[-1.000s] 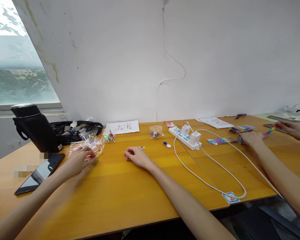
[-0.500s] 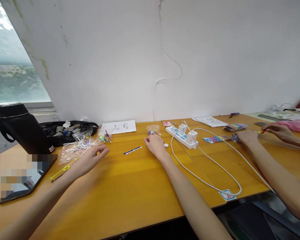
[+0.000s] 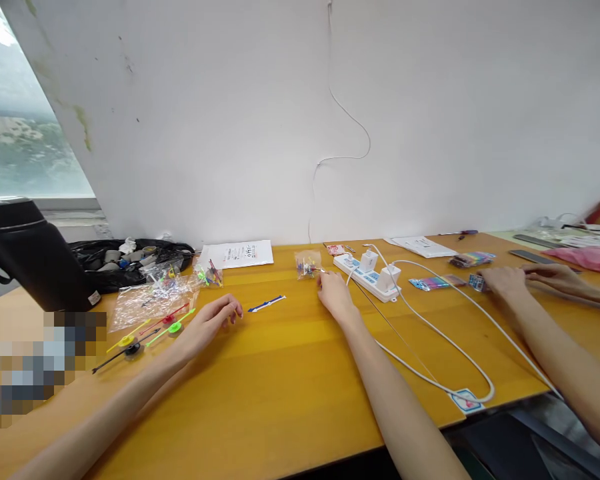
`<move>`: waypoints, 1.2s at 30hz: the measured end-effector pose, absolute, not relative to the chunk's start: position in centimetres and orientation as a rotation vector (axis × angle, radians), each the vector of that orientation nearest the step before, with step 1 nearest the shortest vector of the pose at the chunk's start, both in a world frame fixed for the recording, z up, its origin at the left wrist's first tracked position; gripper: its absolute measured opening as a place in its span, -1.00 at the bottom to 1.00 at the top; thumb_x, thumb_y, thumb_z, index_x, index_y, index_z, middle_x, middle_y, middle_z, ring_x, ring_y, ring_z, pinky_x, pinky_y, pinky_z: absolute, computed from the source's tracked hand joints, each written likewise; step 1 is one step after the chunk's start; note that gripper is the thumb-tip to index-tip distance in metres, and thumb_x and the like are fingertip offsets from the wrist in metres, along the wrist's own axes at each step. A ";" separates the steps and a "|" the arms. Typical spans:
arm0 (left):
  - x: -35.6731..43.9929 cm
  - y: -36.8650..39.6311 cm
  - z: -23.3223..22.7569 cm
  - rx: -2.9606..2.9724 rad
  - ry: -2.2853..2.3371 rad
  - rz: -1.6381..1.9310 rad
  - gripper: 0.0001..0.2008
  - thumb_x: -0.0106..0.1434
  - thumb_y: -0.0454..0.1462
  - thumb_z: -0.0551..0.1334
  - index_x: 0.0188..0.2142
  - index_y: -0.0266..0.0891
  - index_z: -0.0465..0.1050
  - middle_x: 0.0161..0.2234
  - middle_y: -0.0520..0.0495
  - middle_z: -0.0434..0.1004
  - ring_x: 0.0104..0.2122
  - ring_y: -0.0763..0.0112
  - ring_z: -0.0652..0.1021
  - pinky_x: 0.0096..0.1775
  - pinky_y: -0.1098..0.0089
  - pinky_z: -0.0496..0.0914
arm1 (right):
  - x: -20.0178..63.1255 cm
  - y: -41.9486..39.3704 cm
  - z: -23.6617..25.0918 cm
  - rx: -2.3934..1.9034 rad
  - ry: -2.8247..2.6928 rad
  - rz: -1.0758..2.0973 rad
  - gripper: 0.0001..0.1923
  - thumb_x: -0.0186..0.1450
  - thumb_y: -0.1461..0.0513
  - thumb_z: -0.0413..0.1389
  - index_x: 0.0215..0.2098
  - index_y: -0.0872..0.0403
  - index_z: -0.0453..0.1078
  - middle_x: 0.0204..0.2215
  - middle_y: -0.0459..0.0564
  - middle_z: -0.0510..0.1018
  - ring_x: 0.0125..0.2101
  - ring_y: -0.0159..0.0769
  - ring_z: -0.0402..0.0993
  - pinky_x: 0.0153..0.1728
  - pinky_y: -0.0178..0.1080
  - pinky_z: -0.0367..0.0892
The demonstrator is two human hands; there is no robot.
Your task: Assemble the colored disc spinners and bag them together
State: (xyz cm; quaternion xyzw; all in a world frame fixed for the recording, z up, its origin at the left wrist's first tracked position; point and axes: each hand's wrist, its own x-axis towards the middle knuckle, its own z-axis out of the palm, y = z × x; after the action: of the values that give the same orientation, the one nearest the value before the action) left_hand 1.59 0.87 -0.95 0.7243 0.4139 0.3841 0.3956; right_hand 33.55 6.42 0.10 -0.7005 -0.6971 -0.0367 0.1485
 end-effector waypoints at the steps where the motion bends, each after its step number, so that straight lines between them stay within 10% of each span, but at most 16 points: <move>1: 1.7 0.8 -0.9 1.824 1.037 0.984 -0.71 0.39 -0.11 0.04 -0.33 -0.23 0.39 -0.41 0.02 0.36 -0.37 0.39 0.37 -0.29 0.40 0.25 | 33.6 6.5 0.1 -2.012 -1.997 -0.102 -0.74 0.19 0.47 0.09 -0.20 0.16 0.50 -0.17 0.18 0.58 -0.12 -0.13 0.47 -0.16 -0.27 0.24; 15: 2.6 1.3 -3.3 1.195 0.790 1.045 -0.54 0.17 -0.11 0.35 -0.01 -0.23 0.33 0.06 -0.26 0.51 -0.02 0.16 0.58 0.10 0.15 0.39 | 22.1 3.3 -1.5 -0.865 -2.069 0.714 -0.78 0.27 0.22 0.21 -0.11 0.07 0.44 -0.18 -0.01 0.56 -0.25 -0.34 0.53 -0.15 -0.27 0.44; 36: 1.5 2.5 -3.2 1.157 0.862 1.169 -0.60 0.06 -0.15 0.41 -0.16 -0.29 0.44 0.02 -0.26 0.56 -0.11 0.18 0.63 0.13 0.11 0.40 | 25.6 5.1 -2.0 -1.428 -2.209 -0.067 -0.89 0.36 0.30 0.10 -0.24 0.06 0.49 -0.25 -0.01 0.55 -0.17 -0.26 0.43 -0.20 -0.28 0.27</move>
State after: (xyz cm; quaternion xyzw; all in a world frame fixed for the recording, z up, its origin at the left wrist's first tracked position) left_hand 1.55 2.53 -3.25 0.4988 0.3719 0.5040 0.5991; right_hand 25.57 5.12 -2.00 -0.5250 -0.8125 -0.0245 0.2523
